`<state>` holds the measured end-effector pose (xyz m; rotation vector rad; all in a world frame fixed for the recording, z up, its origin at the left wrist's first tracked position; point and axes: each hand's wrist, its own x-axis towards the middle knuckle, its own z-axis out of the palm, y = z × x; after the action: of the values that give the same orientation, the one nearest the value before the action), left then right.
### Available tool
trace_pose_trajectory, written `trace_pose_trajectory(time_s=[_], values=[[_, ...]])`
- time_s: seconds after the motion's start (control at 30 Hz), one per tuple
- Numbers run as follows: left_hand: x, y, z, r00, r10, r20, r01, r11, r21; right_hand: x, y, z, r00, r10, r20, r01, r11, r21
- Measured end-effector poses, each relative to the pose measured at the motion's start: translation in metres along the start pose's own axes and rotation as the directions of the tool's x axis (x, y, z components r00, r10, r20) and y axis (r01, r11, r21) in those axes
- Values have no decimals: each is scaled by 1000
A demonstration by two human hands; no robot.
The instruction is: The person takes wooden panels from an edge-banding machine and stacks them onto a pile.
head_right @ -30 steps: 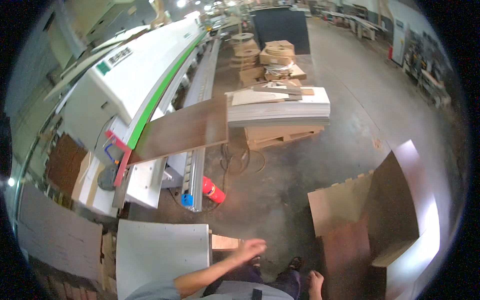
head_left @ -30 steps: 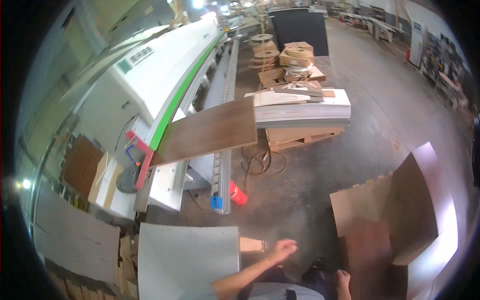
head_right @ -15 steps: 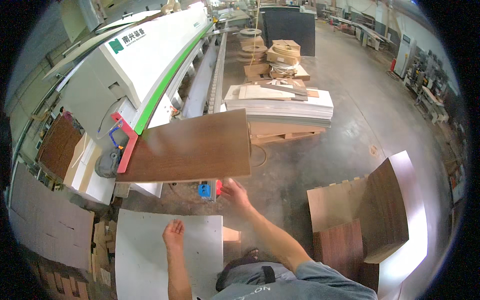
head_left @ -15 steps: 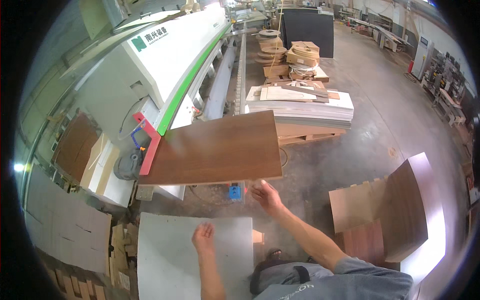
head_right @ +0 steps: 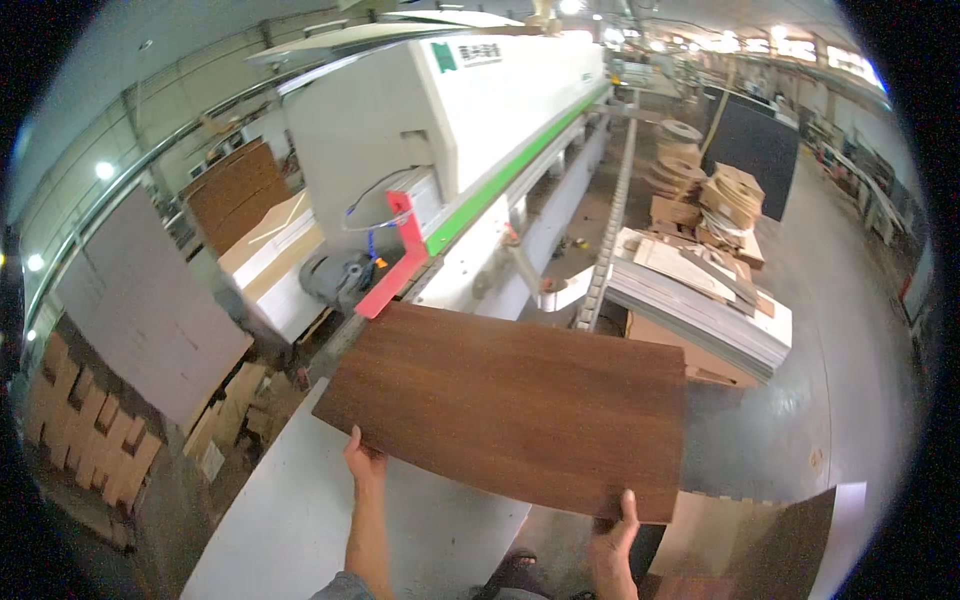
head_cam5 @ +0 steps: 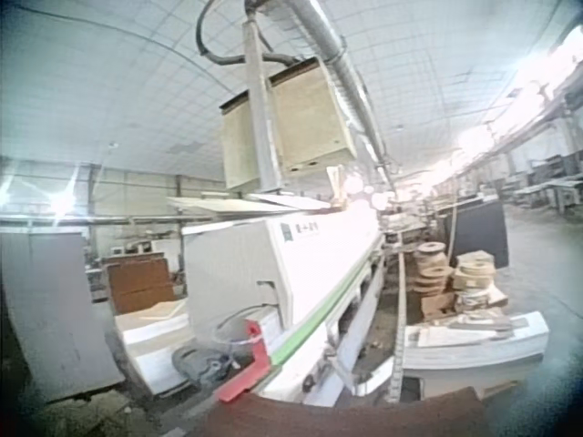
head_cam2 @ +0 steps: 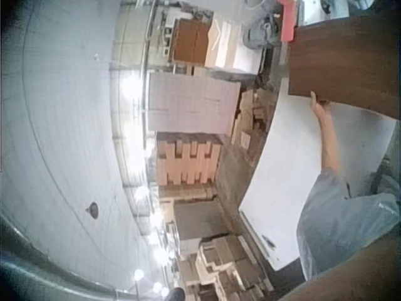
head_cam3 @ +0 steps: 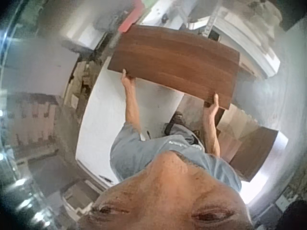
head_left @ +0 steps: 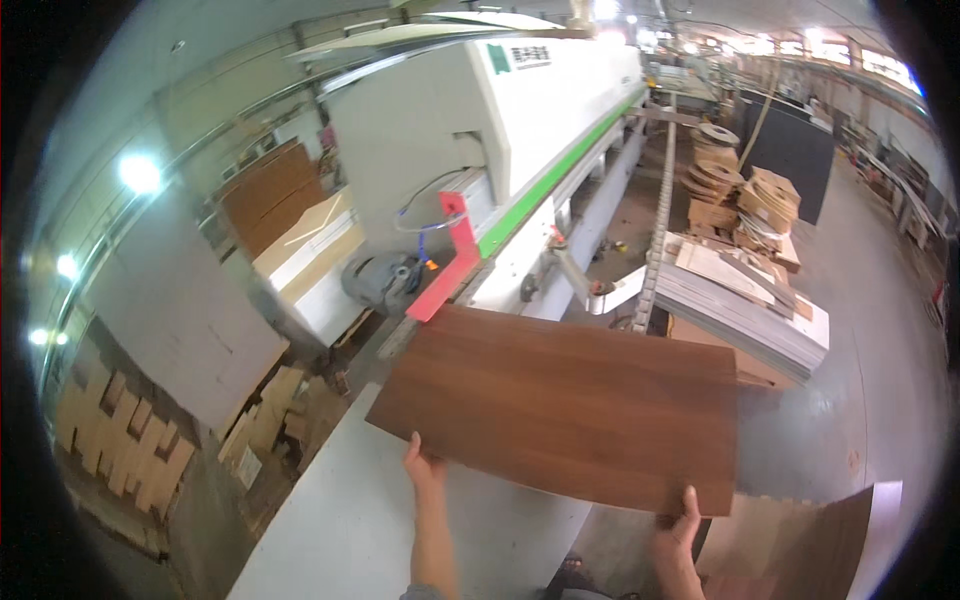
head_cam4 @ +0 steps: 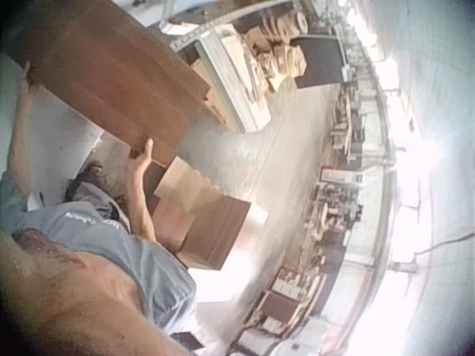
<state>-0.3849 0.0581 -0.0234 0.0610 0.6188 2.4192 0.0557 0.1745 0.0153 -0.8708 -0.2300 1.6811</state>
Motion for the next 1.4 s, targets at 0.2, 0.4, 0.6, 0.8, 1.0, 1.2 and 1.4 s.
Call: trace_pose_trajectory(time_s=[0.2, 0.4, 0.6, 0.8, 1.0, 1.2, 1.4], values=[[-100, 3, 37, 980, 117, -163, -99, 989, 114, -4, -53, -59, 990, -62, -127, 44, 989, -141], [-214, -14, 160, 931, 277, 238, -365, 681, 635, 38, -45, -152, 992, 80, -95, -67, 989, 133], [-359, -162, 249, 811, 48, 583, -486, 610, 626, 92, 37, -293, 939, 331, 92, -263, 865, -428], [-417, -232, 255, 712, -359, 603, -508, 329, 796, 47, 55, -342, 872, 442, -210, -412, 895, 174], [-432, -239, 287, 554, -206, 807, -713, 384, 587, 29, 48, -330, 866, 429, -259, -344, 885, 313], [-442, -245, 303, 476, -282, 833, -717, 425, 553, 22, 52, -334, 865, 410, -288, -261, 860, 439], [-417, -235, 297, 647, -514, 563, -331, 476, 815, -1, 45, -349, 863, 304, -403, -3, 801, 598]])
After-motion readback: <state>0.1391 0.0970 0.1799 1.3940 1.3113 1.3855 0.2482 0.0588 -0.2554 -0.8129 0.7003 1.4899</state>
